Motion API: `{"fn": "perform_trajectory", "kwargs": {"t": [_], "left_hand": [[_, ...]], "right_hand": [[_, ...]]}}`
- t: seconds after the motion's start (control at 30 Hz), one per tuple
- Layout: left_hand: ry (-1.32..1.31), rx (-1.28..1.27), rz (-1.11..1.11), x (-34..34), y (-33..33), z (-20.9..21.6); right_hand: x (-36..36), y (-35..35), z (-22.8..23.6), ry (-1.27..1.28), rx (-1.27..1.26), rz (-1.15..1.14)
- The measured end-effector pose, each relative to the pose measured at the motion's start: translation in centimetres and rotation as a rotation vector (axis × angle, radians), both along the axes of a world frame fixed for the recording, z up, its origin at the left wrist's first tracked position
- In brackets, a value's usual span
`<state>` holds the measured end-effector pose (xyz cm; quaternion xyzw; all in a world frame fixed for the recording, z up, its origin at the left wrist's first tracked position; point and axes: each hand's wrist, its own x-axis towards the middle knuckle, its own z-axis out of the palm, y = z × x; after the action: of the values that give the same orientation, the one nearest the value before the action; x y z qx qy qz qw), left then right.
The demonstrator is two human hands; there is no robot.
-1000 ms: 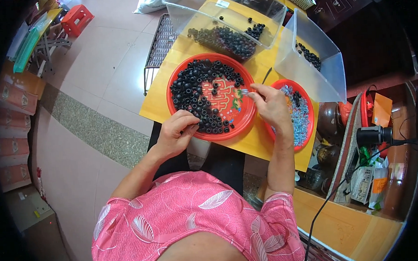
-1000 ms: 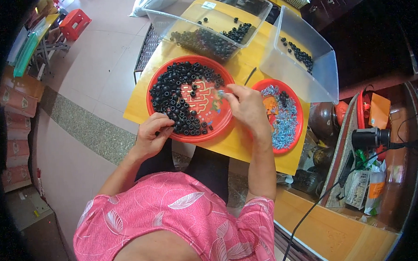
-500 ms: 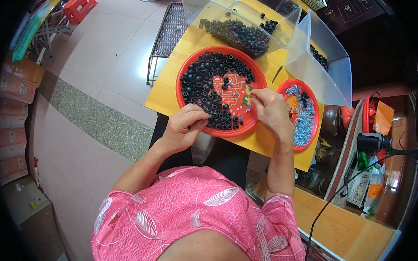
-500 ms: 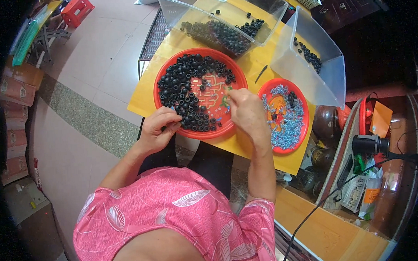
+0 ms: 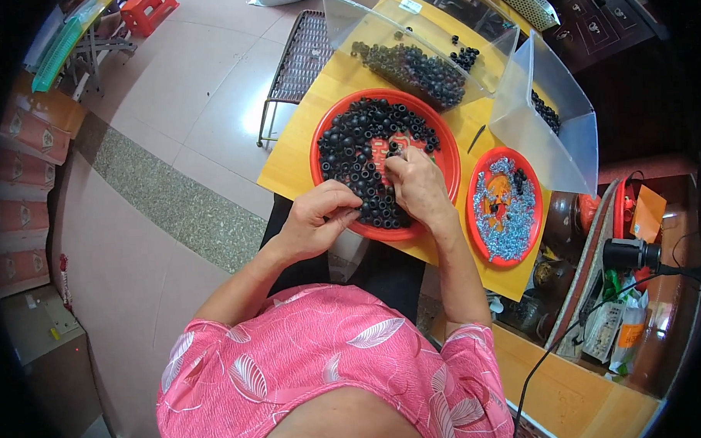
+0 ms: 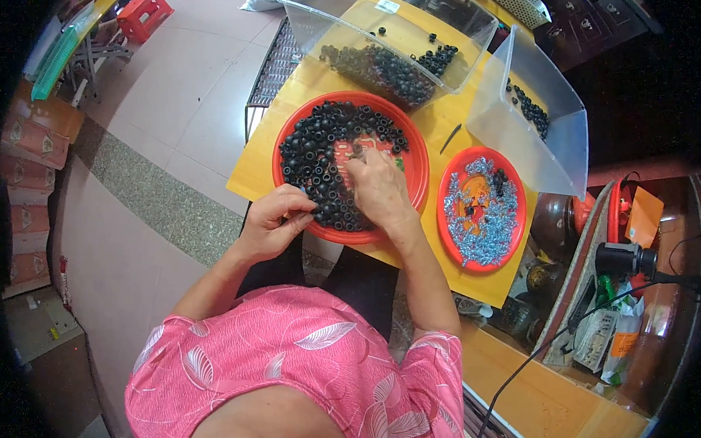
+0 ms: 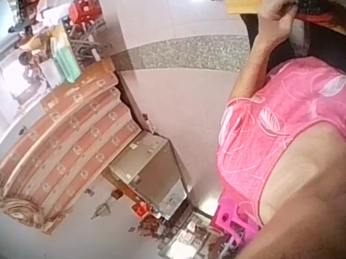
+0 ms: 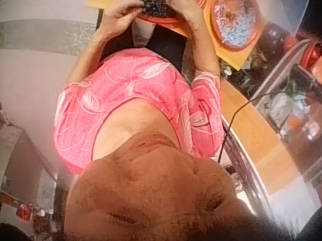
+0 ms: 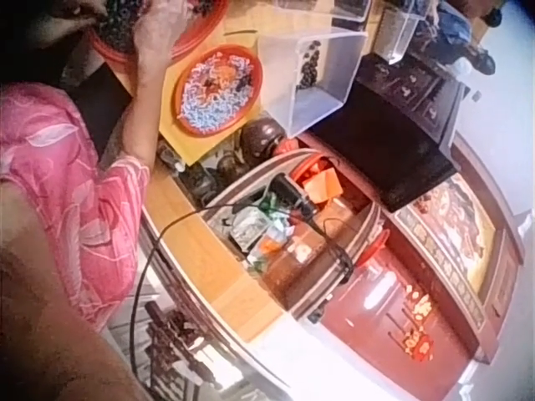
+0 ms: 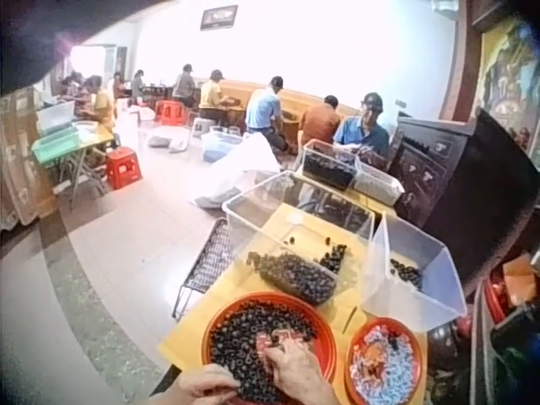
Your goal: The person assembles components by picking small black pieces and metal pins from trays and inserting the pins into the black pieces by hand.
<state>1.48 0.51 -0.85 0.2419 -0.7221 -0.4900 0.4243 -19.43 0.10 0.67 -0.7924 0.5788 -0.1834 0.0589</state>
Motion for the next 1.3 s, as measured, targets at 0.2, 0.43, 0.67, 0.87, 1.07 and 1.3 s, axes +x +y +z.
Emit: {"fn": "perform_trajectory", "kwargs": {"t": [0.2, 0.43, 0.67, 0.87, 1.07, 1.3], "left_hand": [[-0.088, -0.235, 0.072, -2.2, -2.3, 1.9], [-0.42, -0.616, 0.093, -7.3, -6.4, 1.8], [-0.614, -0.634, -0.015, -8.1, -7.5, 1.0], [0.333, 0.741, -0.205, -4.8, -3.9, 2.2], [0.659, 1.079, -0.368, -2.7, -1.7, 0.9], [0.787, 1.057, -0.42, -1.9, -0.6, -0.2]], "right_hand": [[-1.5, 2.3, 1.3, -0.182, 0.007, -0.1], [-1.1, 5.2, 2.8, -0.523, 0.021, -0.215], [-0.7, 7.1, 2.1, -0.796, 0.1, -0.335], [-0.1, 7.8, 2.4, -1.19, 0.25, -0.334], [1.6, 7.7, 3.1, -1.342, 0.319, -0.294], [3.5, 7.7, 3.9, -1.305, 0.291, -0.268]]}}
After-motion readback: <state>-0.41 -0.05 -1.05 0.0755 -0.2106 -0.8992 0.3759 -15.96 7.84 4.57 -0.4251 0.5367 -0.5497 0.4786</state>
